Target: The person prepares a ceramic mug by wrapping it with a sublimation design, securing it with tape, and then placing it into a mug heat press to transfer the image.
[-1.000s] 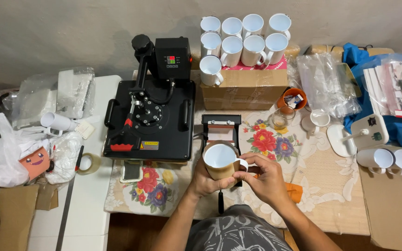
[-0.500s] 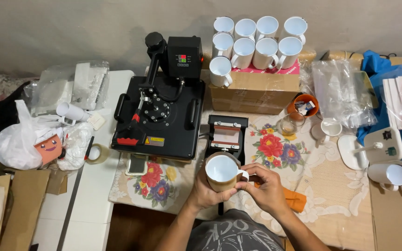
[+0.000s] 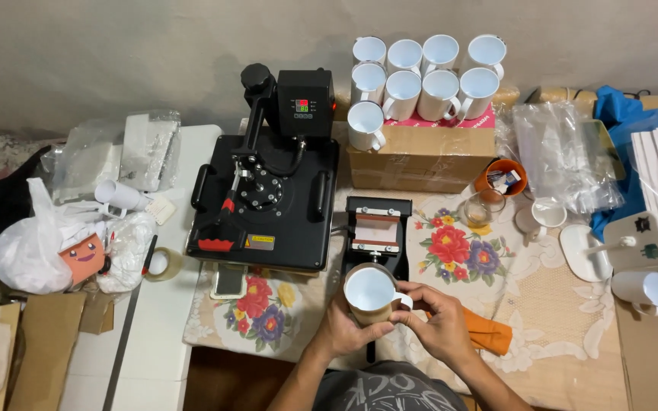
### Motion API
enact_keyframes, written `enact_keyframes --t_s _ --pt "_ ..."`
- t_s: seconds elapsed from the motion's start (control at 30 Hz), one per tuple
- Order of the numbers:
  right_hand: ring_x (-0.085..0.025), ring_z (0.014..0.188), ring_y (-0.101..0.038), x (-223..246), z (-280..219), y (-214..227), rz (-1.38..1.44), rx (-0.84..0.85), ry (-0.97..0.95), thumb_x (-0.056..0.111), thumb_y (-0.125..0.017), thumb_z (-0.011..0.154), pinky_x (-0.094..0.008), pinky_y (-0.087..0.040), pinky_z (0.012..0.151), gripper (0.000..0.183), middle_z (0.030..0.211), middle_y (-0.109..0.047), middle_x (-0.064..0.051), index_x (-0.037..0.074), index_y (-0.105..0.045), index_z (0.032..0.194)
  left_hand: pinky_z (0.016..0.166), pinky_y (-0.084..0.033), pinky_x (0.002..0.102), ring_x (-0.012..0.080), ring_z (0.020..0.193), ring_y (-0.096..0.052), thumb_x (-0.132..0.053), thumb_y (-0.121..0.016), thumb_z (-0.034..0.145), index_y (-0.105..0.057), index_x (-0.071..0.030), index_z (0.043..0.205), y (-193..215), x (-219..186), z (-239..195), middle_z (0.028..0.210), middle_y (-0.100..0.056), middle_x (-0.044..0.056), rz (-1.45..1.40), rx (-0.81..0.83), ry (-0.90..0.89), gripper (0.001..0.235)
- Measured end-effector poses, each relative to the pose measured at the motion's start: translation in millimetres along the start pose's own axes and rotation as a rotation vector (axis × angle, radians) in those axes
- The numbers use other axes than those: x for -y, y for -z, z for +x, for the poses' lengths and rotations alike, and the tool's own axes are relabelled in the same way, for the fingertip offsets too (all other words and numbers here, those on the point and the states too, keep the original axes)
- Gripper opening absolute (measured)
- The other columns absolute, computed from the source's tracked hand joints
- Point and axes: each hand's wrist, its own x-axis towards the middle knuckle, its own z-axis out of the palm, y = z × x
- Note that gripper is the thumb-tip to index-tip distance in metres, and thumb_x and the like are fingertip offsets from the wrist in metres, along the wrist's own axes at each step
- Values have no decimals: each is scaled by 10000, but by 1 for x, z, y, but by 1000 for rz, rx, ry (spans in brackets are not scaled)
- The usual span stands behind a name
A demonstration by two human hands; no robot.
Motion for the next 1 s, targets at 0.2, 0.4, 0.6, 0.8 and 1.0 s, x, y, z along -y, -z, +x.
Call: enact_keyframes --t_s 0.2,0.4,0.6,0.8,1.0 --pt "-219 1149 -866 11 -3 -28 -157 -276 -20 203 -987 801 -344 -766 952 248 1268 -888 -127 42 -816 881 1252 -530 496 326 1418 -688 -937 -608 944 -401 -25 1702 77 99 56 1553 -679 183 -30 126 -121 1204" --pt "-205 1150 -857 1 -27 -62 -260 -439 -170 193 -984 796 -339 -753 924 228 1282 -889 -122 43 -821 853 935 -583 482 280 1040 -734 -649 -688 991 -283 -101 1807 111 159 206 1125 -789 35 424 -306 304 1062" --pt "-215 1193 -859 -9 -56 -95 -299 -550 -311 200 -992 773 -353 -761 943 264 1337 -880 -124 20 -854 910 1102 -534 593 481 1402 -642 -675 -592 1048 -41 -150 1844 112 179 305 1551 -679 260 631 -237 396 1102" --pt "-179 1093 -864 -13 -74 -93 -303 -634 -287 155 -983 782 -330 -763 932 215 1298 -886 -117 21 -857 894 1069 -538 620 500 1323 -680 -738 -522 1073 20 -228 1857 114 191 336 1409 -721 257 782 -156 533 1081" --pt "-201 1090 -880 -12 -77 -64 -333 -614 -373 186 -987 777 -353 -749 971 243 1366 -874 -105 16 -851 885 1055 -535 601 486 1278 -699 -640 -585 1109 4 -228 1858 118 204 337 1379 -737 253 880 -185 467 1039"
